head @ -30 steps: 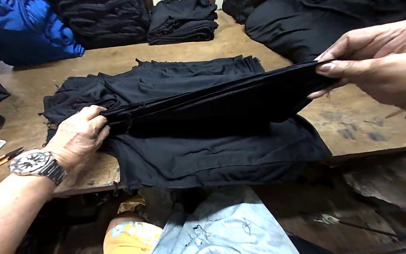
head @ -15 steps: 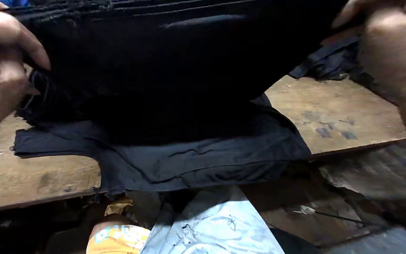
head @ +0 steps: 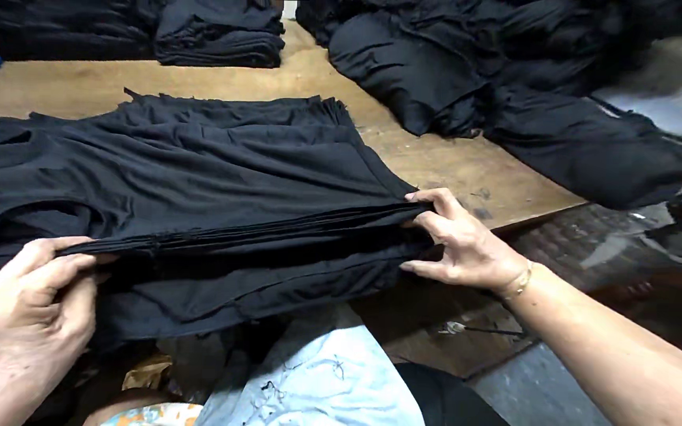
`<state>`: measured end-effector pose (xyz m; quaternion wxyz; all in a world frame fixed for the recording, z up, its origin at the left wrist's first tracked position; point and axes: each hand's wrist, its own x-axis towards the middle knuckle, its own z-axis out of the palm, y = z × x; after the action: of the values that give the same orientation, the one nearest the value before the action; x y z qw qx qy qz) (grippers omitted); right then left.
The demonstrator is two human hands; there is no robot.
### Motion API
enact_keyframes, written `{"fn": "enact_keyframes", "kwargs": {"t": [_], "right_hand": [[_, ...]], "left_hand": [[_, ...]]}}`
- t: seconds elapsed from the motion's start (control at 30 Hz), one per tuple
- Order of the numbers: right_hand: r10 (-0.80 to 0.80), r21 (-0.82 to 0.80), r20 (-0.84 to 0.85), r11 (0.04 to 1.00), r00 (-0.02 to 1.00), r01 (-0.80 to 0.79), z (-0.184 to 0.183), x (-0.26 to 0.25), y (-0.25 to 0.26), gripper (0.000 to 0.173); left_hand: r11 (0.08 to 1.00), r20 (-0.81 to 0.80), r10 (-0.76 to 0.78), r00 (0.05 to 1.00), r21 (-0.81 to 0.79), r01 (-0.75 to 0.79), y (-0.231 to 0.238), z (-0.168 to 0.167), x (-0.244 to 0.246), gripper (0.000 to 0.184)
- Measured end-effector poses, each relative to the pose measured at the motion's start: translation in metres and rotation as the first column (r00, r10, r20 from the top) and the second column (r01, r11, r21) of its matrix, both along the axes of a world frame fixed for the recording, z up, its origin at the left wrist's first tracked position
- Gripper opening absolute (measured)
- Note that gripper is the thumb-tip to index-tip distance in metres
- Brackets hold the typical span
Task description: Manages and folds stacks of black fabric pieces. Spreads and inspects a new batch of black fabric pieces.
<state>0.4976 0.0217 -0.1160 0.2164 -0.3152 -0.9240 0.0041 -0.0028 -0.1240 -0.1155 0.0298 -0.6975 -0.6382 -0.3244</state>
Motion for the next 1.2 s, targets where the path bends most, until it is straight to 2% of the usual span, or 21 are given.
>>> {"fn": "enact_keyframes", "kwargs": {"t": [0.07, 0.13, 0.23, 0.3, 0.4, 0.47, 0.53, 0.73, 0.8, 0.93, 1.03, 1.13, 1.2], "right_hand": [[0.013, 0.028, 0.062, 0.999, 0.998, -0.015, -0.011, 0.004, -0.003, 0.040], [0.036, 0.093, 0.081, 0.995, 0.996, -0.044, -0.022, 0.011, 0.000, 0.027], [0.107, 0.063, 0.073, 0.992, 0.992, -0.112, -0.020, 0.016, 0.011, 0.023], [0.163, 0.008, 0.083, 0.986, 0.983, -0.164, -0.009, 0.017, 0.019, 0.019], [0.183, -0.076, 0.144, 0.982, 0.972, -0.174, 0.007, 0.020, 0.027, 0.015], [0.177, -0.114, 0.164, 0.981, 0.970, -0.159, 0.016, 0.021, 0.030, 0.009], [0.160, -0.122, 0.135, 0.982, 0.978, -0.143, 0.021, 0.023, 0.034, 0.010], [0.062, -0.197, -0.026, 0.978, 0.998, -0.066, 0.034, 0.028, 0.052, 0.019], [0.012, -0.214, -0.062, 0.977, 0.998, -0.025, 0.045, 0.024, 0.052, 0.019], [-0.068, -0.150, -0.137, 0.988, 0.988, 0.047, 0.073, 0.015, 0.056, 0.016], [-0.075, -0.074, -0.174, 0.995, 0.982, 0.063, 0.103, 0.001, 0.059, 0.017], [-0.084, -0.016, -0.199, 0.996, 0.976, 0.082, 0.125, -0.017, 0.060, 0.019], [-0.115, -0.039, -0.217, 0.993, 0.969, 0.109, 0.132, -0.024, 0.061, 0.019]], "left_hand": [[0.999, 0.008, -0.013, 1.000, -0.042, 0.013, -0.002, -0.003, 0.009, 0.048], [0.998, -0.016, 0.004, 1.000, -0.070, -0.005, -0.005, -0.007, 0.023, 0.079], [0.993, -0.099, 0.056, 0.994, -0.101, -0.066, -0.004, -0.013, 0.040, 0.113], [0.990, -0.141, 0.072, 0.987, -0.107, -0.087, -0.002, -0.016, 0.046, 0.122], [0.991, -0.190, 0.082, 0.978, -0.089, -0.101, 0.005, -0.019, 0.052, 0.123], [0.992, -0.190, 0.082, 0.978, -0.083, -0.100, 0.009, -0.020, 0.057, 0.120], [0.995, -0.190, 0.069, 0.979, -0.062, -0.082, 0.012, -0.020, 0.060, 0.108], [1.000, -0.186, -0.023, 0.982, 0.000, 0.023, 0.017, -0.021, 0.052, 0.039], [0.998, -0.199, -0.066, 0.978, 0.001, 0.067, 0.020, -0.013, 0.043, 0.027], [0.997, -0.327, -0.073, 0.942, -0.009, 0.074, 0.027, 0.022, 0.005, 0.019], [1.000, -0.381, 0.012, 0.924, 0.026, -0.003, 0.038, 0.054, -0.028, 0.021], [0.997, -0.416, 0.076, 0.906, 0.040, -0.065, 0.043, 0.082, -0.033, 0.024], [0.999, -0.440, 0.028, 0.898, -0.016, -0.040, 0.042, 0.083, -0.031, 0.018]]}}
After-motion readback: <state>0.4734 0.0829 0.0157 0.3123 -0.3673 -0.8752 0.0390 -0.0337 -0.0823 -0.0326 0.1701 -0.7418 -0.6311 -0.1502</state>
